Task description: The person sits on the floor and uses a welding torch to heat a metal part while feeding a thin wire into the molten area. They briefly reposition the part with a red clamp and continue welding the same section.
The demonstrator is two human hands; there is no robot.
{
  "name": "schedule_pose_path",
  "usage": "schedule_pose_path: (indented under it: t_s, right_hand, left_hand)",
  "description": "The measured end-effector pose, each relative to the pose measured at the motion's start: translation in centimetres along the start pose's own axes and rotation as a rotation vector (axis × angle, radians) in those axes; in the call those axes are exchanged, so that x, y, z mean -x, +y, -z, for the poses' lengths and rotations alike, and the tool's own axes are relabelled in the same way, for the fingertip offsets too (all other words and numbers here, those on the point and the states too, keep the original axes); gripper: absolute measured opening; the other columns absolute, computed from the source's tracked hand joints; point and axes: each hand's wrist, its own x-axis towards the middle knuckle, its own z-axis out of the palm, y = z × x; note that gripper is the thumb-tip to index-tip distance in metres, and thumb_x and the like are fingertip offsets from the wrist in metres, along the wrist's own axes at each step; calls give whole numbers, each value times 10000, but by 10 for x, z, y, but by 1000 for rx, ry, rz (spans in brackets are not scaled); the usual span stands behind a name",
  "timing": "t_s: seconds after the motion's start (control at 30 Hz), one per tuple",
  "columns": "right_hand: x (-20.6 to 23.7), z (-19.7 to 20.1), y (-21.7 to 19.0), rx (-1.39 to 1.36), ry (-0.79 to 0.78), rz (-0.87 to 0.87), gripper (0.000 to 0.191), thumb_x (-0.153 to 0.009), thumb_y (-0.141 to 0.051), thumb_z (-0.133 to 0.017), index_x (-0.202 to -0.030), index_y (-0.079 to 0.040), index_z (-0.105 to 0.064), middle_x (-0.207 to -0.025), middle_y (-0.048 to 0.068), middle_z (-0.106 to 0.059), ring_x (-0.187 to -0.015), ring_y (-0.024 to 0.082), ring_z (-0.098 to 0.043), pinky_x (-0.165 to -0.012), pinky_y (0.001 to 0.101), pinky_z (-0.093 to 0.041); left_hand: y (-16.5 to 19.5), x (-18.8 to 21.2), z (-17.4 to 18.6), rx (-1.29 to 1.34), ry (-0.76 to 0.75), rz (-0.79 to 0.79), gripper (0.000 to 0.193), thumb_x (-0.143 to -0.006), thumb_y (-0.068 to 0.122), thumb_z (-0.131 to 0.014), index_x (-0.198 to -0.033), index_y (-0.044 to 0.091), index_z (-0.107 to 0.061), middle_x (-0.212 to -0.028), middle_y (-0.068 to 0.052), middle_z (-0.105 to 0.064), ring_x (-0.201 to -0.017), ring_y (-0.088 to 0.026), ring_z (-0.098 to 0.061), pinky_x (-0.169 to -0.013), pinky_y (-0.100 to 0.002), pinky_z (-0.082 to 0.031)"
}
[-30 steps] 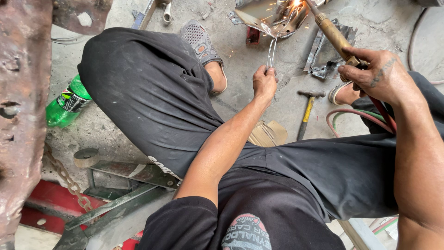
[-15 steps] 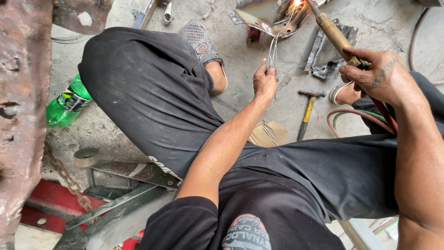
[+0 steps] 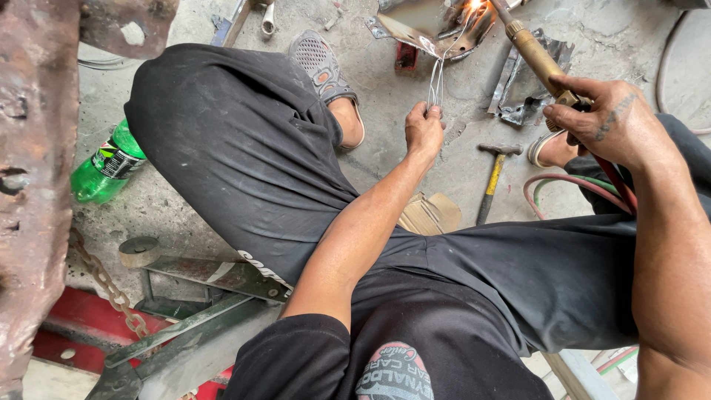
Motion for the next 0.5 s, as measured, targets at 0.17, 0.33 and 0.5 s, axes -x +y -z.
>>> schedule_pose_path:
  t_s: [0.17, 0.33, 0.5]
  right_hand:
    - [1, 0, -1, 6, 4, -23, 561, -955, -302, -755, -1471, -117, -640, -957, 159, -771, -745, 227, -711, -652, 390, -571]
    - [1, 2, -2, 4, 4, -16, 556, -950, -300, -757, -1468, -131, -645, -952, 148, -771, -738, 224, -706, -651, 381, -565]
    - [2, 2, -4, 14, -6, -17, 558, -934, -265, -771, -1463, -142, -646, -933, 146, -772, -711, 200, -697, -613, 372, -556]
  left_hand:
    - [2, 1, 0, -25, -7, 23, 233, -1040, 210, -509, -1026, 18, -641, -872, -99, -674, -761, -168, -665, -646, -354, -529]
    - [0, 1, -2, 15, -12, 12, 217, -1028, 202, -519, -1034, 18, -633, -911, -80, -674, -771, -169, -678, -649, -346, -539]
    - [-4, -2, -3, 25, -8, 6, 227, -1024, 204, -528, -1035, 5, -635, -914, -82, -676, -764, -176, -686, -637, -348, -538]
